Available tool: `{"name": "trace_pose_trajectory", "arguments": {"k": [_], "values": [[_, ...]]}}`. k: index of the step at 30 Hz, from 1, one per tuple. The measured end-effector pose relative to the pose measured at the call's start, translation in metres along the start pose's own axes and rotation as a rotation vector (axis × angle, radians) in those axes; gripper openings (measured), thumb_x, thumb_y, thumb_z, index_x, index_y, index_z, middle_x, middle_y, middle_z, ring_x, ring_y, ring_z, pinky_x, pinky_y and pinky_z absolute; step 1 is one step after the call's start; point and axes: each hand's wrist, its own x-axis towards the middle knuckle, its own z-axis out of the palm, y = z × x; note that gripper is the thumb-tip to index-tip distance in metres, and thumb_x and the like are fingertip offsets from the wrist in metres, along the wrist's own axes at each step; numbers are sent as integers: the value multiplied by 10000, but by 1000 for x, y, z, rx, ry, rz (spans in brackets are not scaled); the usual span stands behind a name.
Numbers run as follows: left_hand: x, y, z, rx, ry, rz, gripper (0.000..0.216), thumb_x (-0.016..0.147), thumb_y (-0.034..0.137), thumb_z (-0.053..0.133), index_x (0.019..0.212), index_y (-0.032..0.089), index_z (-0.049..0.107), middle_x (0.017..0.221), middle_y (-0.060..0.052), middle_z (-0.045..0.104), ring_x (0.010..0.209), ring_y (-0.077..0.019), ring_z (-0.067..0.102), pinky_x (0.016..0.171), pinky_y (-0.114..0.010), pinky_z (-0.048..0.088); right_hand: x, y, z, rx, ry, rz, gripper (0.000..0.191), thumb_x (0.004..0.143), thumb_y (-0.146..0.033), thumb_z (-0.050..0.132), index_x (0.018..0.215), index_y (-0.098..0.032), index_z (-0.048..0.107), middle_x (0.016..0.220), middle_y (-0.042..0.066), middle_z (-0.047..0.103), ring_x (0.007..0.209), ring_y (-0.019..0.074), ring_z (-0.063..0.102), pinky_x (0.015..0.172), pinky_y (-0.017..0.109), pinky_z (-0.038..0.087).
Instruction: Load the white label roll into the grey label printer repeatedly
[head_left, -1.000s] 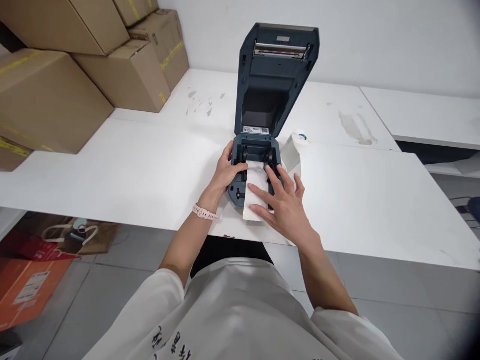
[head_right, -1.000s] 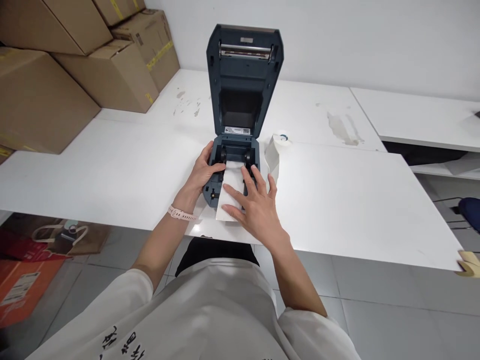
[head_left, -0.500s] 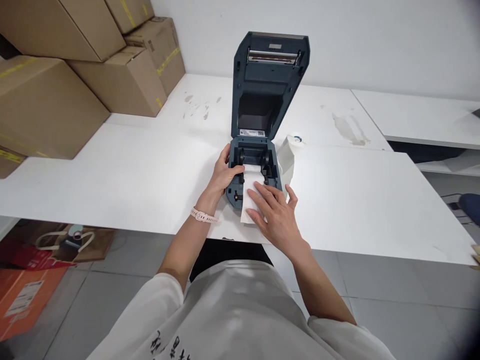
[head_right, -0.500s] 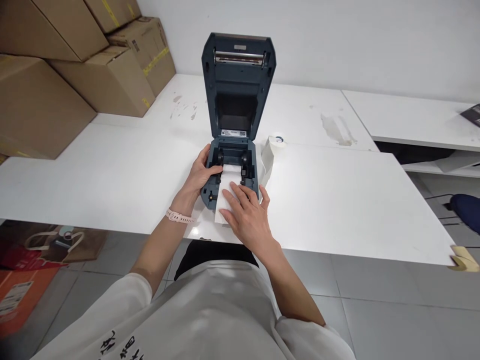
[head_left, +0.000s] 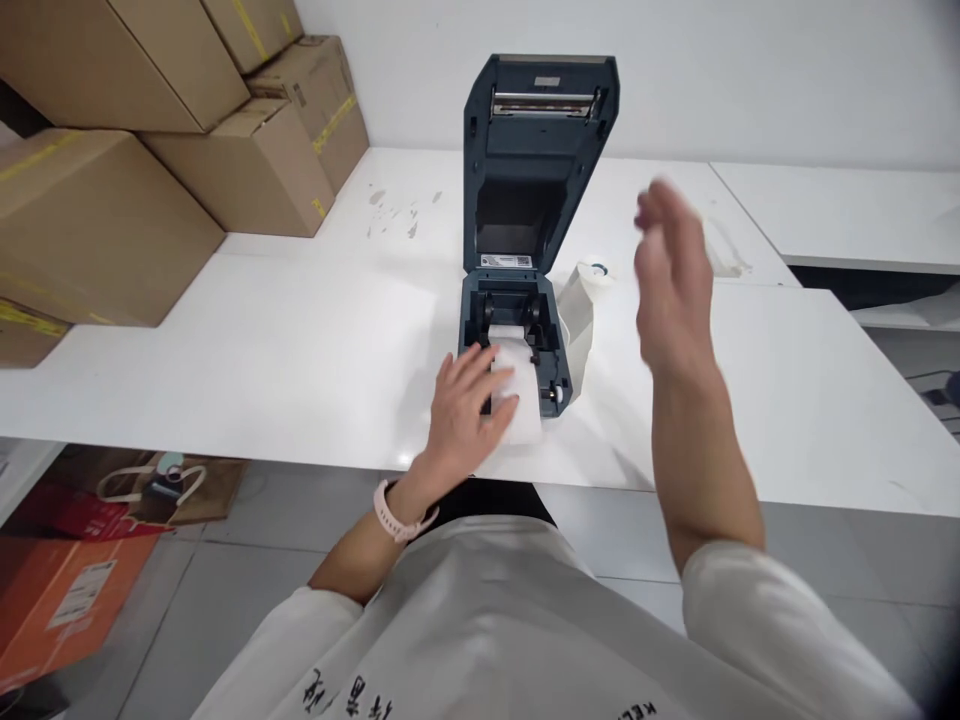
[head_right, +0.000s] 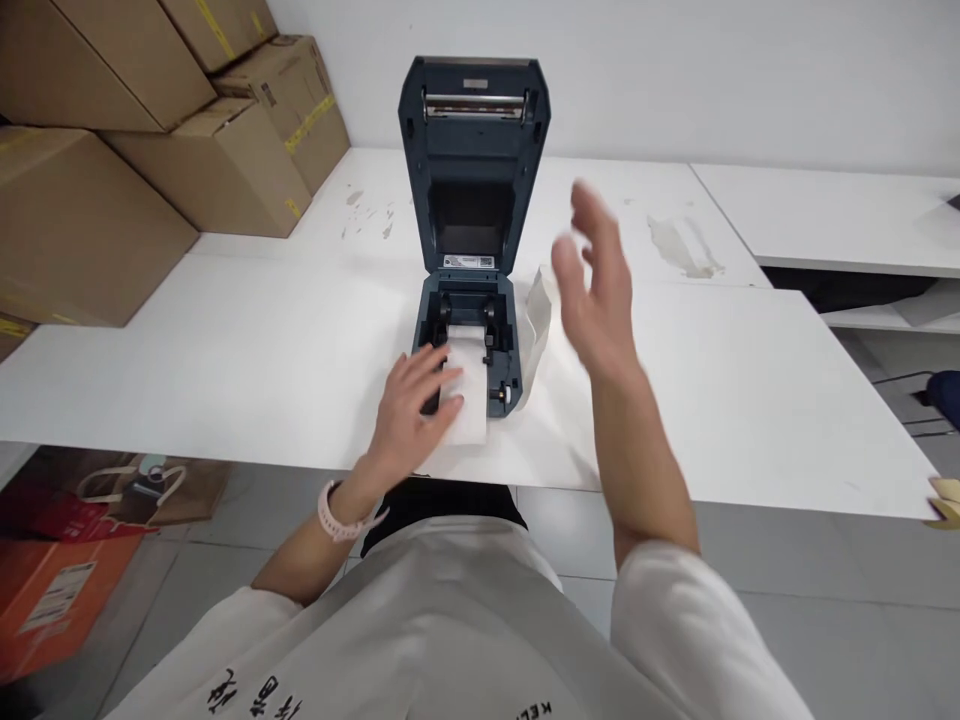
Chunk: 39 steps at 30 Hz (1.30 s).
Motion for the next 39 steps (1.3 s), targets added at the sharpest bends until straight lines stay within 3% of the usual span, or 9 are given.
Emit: {"name": "trace_pose_trajectory", "arguments": {"k": [4, 7, 9, 13, 20, 26, 33, 37, 39], "values": [[-50, 26, 1, 38, 82, 171, 174, 956, 274, 616, 1062, 262, 753, 1176, -27, 800, 1337, -291, 630, 1276, -678, 196, 112, 12, 23, 271, -121, 430, 652, 1061, -541, -37, 1650, -277, 47, 1749, 2, 149, 1597, 173, 231, 1294, 526, 215], [-64, 26, -11, -58, 185, 107, 174, 963, 225, 596, 986, 274, 762, 1009, 11, 829, 1157, -231, 734, 1278, -634, 248, 140, 10, 37, 325, -279, 269, 1092, 743, -773, -77, 1596, -228, 334, 1596, 11, 493, 1507, 203, 421, 1285, 479, 280], [-64, 19, -24, -137, 274, -1, 187, 981, 250, 580, 1021, 272, 762, 1052, 0, 821, 1099, -201, 748, 1257, -575, 332, 124, 5, 37, 309, -240, 145, 1152, 651, -827, -11, 1489, -228, 503, 1488, 6, 607, 1442, 225, 500, 1246, 442, 373], [-46, 3, -43, -337, 383, -250, 351, 983, 434, 585, 1292, 291, 671, 1415, -55, 676, 1373, -227, 592, 1216, -477, 420, 36, -4, 23, 274, -211, 97, 931, 890, -822, -13, 1311, -273, 609, 1438, 34, 643, 1352, 261, 591, 1125, 455, 517], [14, -3, -26, -643, 73, -615, 781, 887, 703, 577, 1562, 379, 354, 1737, -13, 238, 1598, -290, 263, 1251, -482, 364, -96, -6, 25, -172, -316, -67, 580, 1053, -633, 258, 1441, -306, 540, 1627, 46, 450, 1586, 274, 263, 1286, 579, 220], [30, -10, -7, -749, -38, -629, 866, 820, 551, 729, 1541, 209, 391, 1533, -171, 542, 1417, -354, 534, 1149, -522, 465, -106, 0, 39, -243, -237, -94, 544, 1080, -515, 206, 1538, -317, 422, 1624, 59, 448, 1576, 268, 288, 1258, 589, 257], [27, -14, -9, -689, 2, -583, 875, 789, 533, 754, 1498, 147, 416, 1397, -195, 625, 1255, -331, 637, 1050, -460, 500, -109, 8, 47, -244, -163, -127, 514, 1078, -482, 218, 1457, -285, 505, 1585, 74, 491, 1549, 256, 335, 1244, 564, 291], [-13, 5, -4, -480, 193, -608, 746, 828, 607, 686, 1405, 182, 479, 1441, -173, 562, 1259, -284, 599, 1020, -398, 478, -111, 6, 48, -241, -154, -118, 475, 1080, -458, 248, 1316, -295, 627, 1543, 59, 542, 1546, 249, 343, 1234, 548, 307], [-37, 15, 1, -370, 312, -675, 542, 828, 592, 671, 1160, 169, 603, 1176, -130, 670, 1053, -238, 640, 921, -368, 484, -112, 3, 47, -235, -160, -123, 452, 1069, -484, 314, 1282, -292, 662, 1531, 65, 558, 1541, 266, 353, 1223, 553, 314]]}}
